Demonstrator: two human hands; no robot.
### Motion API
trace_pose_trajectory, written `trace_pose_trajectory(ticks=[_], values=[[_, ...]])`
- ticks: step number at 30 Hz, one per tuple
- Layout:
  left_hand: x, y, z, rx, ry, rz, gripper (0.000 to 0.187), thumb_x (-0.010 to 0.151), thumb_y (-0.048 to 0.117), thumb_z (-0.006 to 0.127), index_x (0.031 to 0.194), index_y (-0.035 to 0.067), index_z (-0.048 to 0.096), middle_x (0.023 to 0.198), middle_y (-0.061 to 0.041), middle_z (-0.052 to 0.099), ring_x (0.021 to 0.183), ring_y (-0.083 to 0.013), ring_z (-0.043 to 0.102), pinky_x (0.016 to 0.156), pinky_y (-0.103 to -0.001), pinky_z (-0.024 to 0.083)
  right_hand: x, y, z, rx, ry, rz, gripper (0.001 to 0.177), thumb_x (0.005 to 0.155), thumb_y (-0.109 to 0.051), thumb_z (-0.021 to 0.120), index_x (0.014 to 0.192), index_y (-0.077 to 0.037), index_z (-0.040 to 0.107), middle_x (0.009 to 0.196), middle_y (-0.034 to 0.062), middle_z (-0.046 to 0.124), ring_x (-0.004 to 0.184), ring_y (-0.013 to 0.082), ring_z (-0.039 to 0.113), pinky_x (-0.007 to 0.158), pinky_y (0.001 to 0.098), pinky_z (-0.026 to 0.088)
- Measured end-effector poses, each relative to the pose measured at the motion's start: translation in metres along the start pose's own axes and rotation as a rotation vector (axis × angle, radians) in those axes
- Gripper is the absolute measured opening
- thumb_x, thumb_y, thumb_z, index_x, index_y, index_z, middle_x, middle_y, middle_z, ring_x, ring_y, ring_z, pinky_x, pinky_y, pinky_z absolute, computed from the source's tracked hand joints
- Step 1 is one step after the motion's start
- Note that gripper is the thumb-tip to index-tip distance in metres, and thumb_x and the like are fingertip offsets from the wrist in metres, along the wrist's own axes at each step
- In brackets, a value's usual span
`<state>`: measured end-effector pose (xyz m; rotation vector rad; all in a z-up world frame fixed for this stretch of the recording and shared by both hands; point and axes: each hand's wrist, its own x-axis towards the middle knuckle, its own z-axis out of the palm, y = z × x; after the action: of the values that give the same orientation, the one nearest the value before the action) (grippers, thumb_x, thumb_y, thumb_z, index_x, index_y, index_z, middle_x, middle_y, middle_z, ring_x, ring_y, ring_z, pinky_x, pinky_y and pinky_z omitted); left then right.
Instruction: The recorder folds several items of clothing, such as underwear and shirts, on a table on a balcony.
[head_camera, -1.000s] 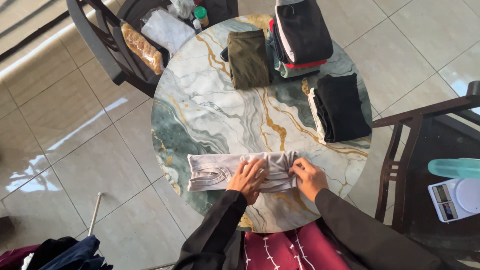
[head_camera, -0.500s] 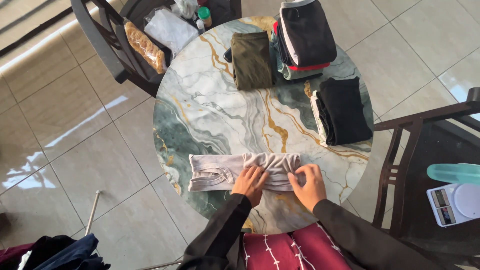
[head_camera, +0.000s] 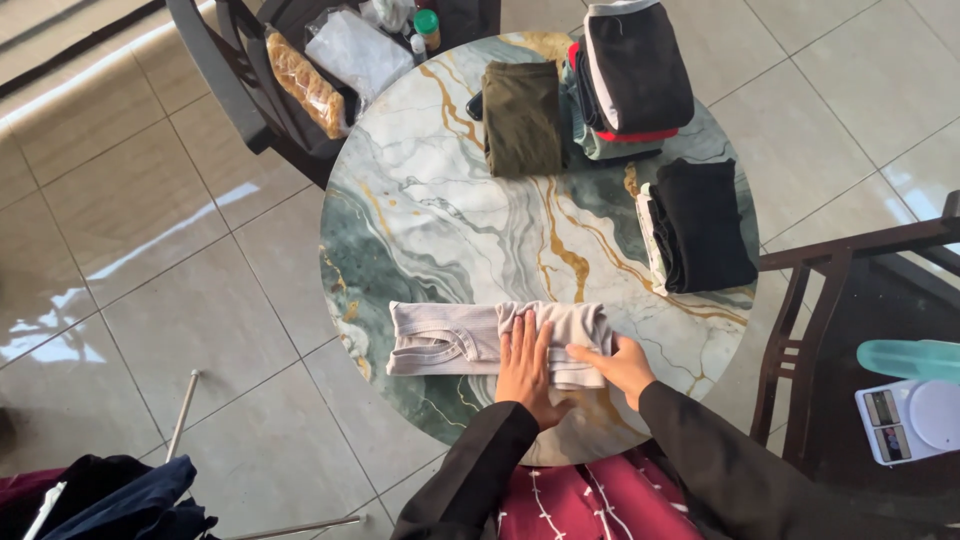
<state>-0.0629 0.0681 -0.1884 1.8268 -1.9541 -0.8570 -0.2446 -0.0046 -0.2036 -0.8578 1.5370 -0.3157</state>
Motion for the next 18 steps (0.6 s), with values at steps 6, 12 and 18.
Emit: trace_pose_trajectory(ticks=[6, 12, 18], values=[[-0.011, -0.015, 0.009, -0.445, 0.349, -0.038, 0.131, 0.055, 0.035, 0.1, 0.155, -0.003, 0.024, 0.16, -0.02, 0.03, 0.148, -0.0406, 0.033, 0.121, -0.059, 0.017, -0.037, -0.035, 0.033, 0.136, -0.186, -0.222, 0.045, 0.082, -0.023, 0.08, 0.12, 0.0, 0.069, 0.114, 0.0065, 0.074, 0.102, 0.0114, 0.067, 0.089, 0.0291, 0.053], [-0.025, -0.078, 0.091, -1.115, 0.806, -0.308, 0.071, 0.08, 0.025, 0.083, 0.141, -0.001, 0.057, 0.134, -0.015, 0.068, 0.117, -0.0207, 0.068, 0.098, -0.033, 0.056, -0.06, -0.062, 0.098, -0.39, -0.295, -0.64, 0.042, 0.085, -0.039, 0.076, 0.112, -0.007, 0.07, 0.112, 0.0048, 0.077, 0.109, 0.0184, 0.07, 0.1, 0.035, 0.048], [-0.024, -0.158, 0.119, -1.58, 0.925, -0.516, 0.061, 0.091, 0.042, 0.078, 0.127, -0.006, 0.066, 0.118, -0.014, 0.073, 0.103, -0.0213, 0.068, 0.088, -0.036, 0.054, -0.044, -0.052, 0.145, -0.701, -0.326, -0.945, 0.048, 0.089, -0.037, 0.073, 0.126, -0.009, 0.058, 0.132, 0.011, 0.063, 0.125, 0.0339, 0.056, 0.104, 0.0444, 0.043]])
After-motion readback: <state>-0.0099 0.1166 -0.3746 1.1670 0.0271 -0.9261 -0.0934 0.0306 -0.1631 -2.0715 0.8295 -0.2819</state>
